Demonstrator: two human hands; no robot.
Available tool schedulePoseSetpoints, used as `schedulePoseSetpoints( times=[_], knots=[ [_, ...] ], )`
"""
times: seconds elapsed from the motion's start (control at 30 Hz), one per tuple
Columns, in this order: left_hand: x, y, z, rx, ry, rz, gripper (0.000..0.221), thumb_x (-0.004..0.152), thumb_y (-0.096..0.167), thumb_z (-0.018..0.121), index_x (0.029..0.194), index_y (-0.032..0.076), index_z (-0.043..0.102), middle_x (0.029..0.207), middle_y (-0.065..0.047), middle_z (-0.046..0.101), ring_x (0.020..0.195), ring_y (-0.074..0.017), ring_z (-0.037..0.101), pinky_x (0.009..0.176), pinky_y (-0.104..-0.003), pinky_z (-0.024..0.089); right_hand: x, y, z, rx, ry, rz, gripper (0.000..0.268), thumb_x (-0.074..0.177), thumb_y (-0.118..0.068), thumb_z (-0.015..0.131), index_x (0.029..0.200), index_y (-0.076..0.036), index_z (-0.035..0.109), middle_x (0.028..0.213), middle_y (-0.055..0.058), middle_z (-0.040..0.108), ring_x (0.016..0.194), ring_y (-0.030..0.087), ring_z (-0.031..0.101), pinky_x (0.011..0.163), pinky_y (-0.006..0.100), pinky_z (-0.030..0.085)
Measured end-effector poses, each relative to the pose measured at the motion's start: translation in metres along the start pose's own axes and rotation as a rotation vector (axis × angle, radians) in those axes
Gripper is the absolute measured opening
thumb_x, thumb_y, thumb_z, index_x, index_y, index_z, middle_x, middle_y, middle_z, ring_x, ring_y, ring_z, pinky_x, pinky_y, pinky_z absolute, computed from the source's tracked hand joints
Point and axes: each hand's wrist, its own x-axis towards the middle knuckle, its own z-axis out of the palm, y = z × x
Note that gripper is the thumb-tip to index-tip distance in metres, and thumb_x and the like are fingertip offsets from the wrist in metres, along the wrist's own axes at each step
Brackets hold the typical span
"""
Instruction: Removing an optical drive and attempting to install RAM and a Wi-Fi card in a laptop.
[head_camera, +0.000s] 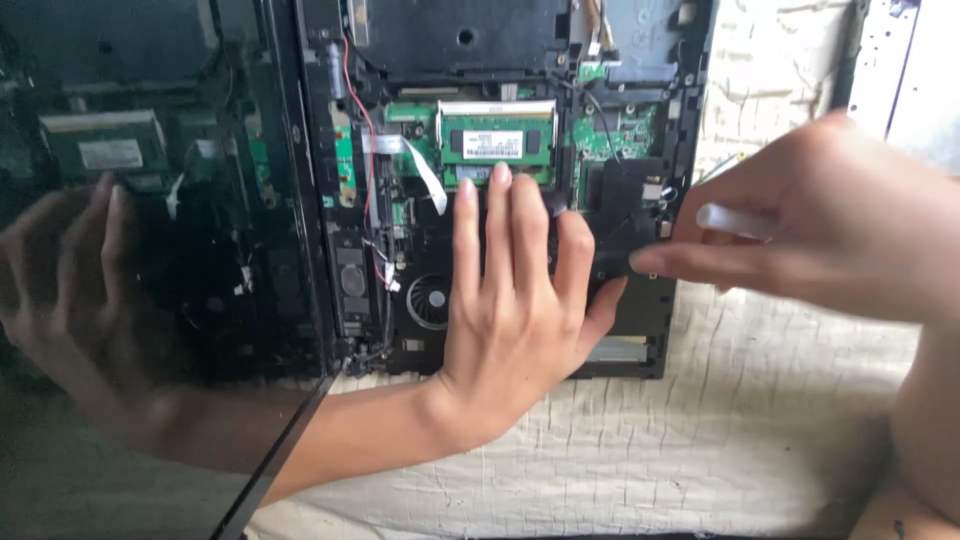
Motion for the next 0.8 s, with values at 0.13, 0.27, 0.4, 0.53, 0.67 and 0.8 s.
schedulePoseSetpoints(
  times=[0.13, 0.27, 0.4, 0.53, 0.67, 0.8],
  knots=[
    [0.0, -0.002, 0.002, -0.111, -0.013, 0.004, 0.052, 0.103, 0.034, 0.061, 0.128, -0.011, 0.053, 0.139, -0.048, 0.041, 0.132, -0.0648, 0.049, 0.118, -0.068, 0.035, -0.01, -0.012, -0.003, 0.071, 0.001, 0.088, 0.051, 0.094, -0.037, 0.069, 0.055, -0.008, 0.082, 0.035, 0.006, 0.06, 0.026, 0.015, 0.044, 0.032, 0.029, 0.032],
    [0.0, -0.001, -0.001, -0.099, 0.002, 0.002, 0.051, 0.097, 0.029, 0.068, 0.129, -0.009, 0.059, 0.14, -0.047, 0.038, 0.131, -0.0687, 0.043, 0.114, -0.075, 0.036, -0.009, -0.014, -0.005, 0.401, 0.264, -0.312, 0.048, 0.112, -0.02, 0.035, 0.089, 0.007, 0.068, 0.056, 0.01, 0.046, 0.041, 0.015, 0.034, 0.044, 0.028, 0.026],
    [-0.001, -0.001, 0.002, -0.089, -0.002, 0.011, 0.055, 0.093, 0.031, 0.072, 0.13, -0.008, 0.061, 0.141, -0.048, 0.038, 0.132, -0.0692, 0.043, 0.115, -0.074, 0.034, 0.023, 0.007, 0.042, 0.924, 0.509, -0.405, 0.066, 0.11, -0.069, 0.034, 0.109, -0.007, 0.057, 0.098, 0.011, 0.068, 0.053, 0.006, 0.045, 0.051, 0.019, 0.04],
    [-0.002, -0.001, 0.002, -0.076, -0.024, -0.01, 0.055, 0.095, 0.034, 0.07, 0.129, -0.007, 0.059, 0.143, -0.045, 0.039, 0.134, -0.0667, 0.042, 0.116, -0.073, 0.032, 0.033, -0.01, 0.054, 0.673, 0.609, -0.548, 0.022, 0.117, 0.007, 0.052, 0.099, 0.014, 0.063, 0.081, 0.016, 0.062, 0.061, 0.017, 0.056, 0.056, 0.025, 0.043],
    [-0.003, -0.001, 0.004, -0.076, -0.027, -0.009, 0.054, 0.097, 0.034, 0.069, 0.128, -0.008, 0.058, 0.144, -0.045, 0.037, 0.135, -0.0673, 0.04, 0.116, -0.074, 0.033, 0.037, -0.016, 0.059, 0.478, 0.606, -0.524, 0.017, 0.111, 0.003, 0.066, 0.095, 0.008, 0.069, 0.066, 0.007, 0.061, 0.053, 0.012, 0.047, 0.05, 0.024, 0.034],
    [-0.001, -0.002, 0.003, -0.061, -0.037, 0.001, 0.058, 0.096, 0.036, 0.071, 0.13, -0.008, 0.056, 0.142, -0.044, 0.04, 0.133, -0.0664, 0.042, 0.115, -0.074, 0.034, 0.037, -0.019, 0.06, 0.434, 0.615, -0.53, 0.016, 0.11, 0.003, 0.067, 0.096, 0.008, 0.071, 0.066, 0.006, 0.061, 0.053, 0.011, 0.047, 0.05, 0.023, 0.035]
  ],
)
